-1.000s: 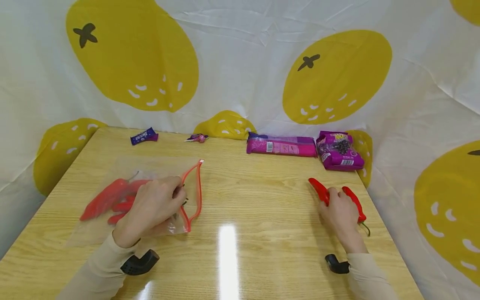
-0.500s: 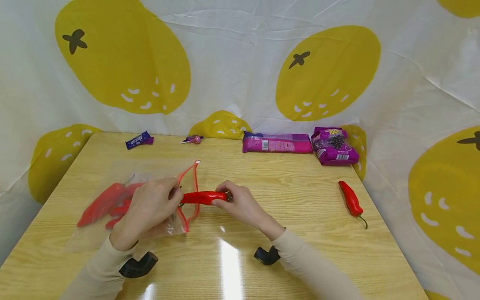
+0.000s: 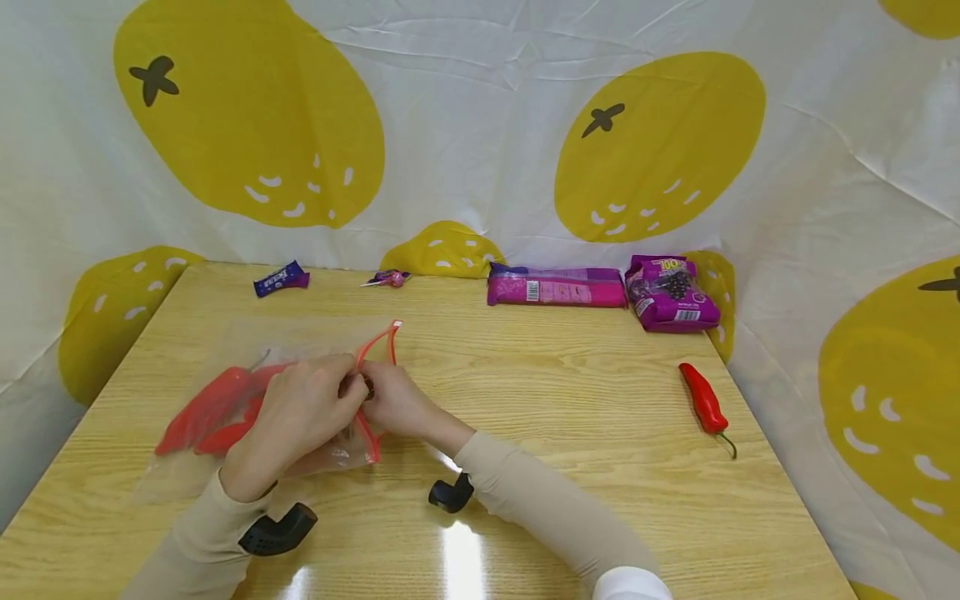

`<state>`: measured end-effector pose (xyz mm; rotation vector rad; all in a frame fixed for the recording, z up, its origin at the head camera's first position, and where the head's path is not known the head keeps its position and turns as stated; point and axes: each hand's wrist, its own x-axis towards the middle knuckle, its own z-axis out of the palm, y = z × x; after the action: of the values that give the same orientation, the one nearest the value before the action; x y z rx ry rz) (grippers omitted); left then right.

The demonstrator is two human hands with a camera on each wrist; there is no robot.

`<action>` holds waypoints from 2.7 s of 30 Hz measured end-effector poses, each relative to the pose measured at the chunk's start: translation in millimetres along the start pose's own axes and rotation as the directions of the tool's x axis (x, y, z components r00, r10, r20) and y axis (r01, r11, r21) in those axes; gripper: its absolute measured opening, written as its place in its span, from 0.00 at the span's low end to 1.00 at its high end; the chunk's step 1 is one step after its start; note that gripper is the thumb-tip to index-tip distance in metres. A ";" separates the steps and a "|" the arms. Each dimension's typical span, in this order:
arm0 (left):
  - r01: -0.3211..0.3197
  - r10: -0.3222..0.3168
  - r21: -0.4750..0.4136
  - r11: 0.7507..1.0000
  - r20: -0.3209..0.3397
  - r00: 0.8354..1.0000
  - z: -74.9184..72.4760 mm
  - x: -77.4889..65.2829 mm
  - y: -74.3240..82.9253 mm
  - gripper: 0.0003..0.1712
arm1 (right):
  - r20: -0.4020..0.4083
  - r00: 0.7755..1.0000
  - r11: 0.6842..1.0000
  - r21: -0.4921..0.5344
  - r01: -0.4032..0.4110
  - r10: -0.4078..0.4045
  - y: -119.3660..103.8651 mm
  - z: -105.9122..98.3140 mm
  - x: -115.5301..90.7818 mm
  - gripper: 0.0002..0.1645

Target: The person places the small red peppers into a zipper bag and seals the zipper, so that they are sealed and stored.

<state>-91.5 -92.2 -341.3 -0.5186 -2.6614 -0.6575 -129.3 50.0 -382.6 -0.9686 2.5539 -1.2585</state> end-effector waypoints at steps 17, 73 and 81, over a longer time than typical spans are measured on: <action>-0.006 0.006 -0.019 1.000 0.003 1.000 1.5 0.3 1.7 0.13 | -0.126 0.992 0.997 -0.075 -0.032 0.023 31.5 -76.8 -67.2 0.20; 0.029 -0.027 -0.019 0.999 0.079 0.996 -0.9 -1.6 -1.6 0.10 | -0.052 0.966 0.896 0.388 -0.214 0.253 -15.2 -53.2 -28.7 0.18; -0.003 0.003 0.000 1.000 -0.007 1.000 0.6 -2.3 -2.0 0.10 | -0.050 0.989 0.941 0.319 -0.115 0.138 1.3 -9.0 8.4 0.16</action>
<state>-90.5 -94.2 -343.5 -0.5189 -2.6532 -0.6577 -140.0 51.5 -376.4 -0.6932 2.3179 -1.6240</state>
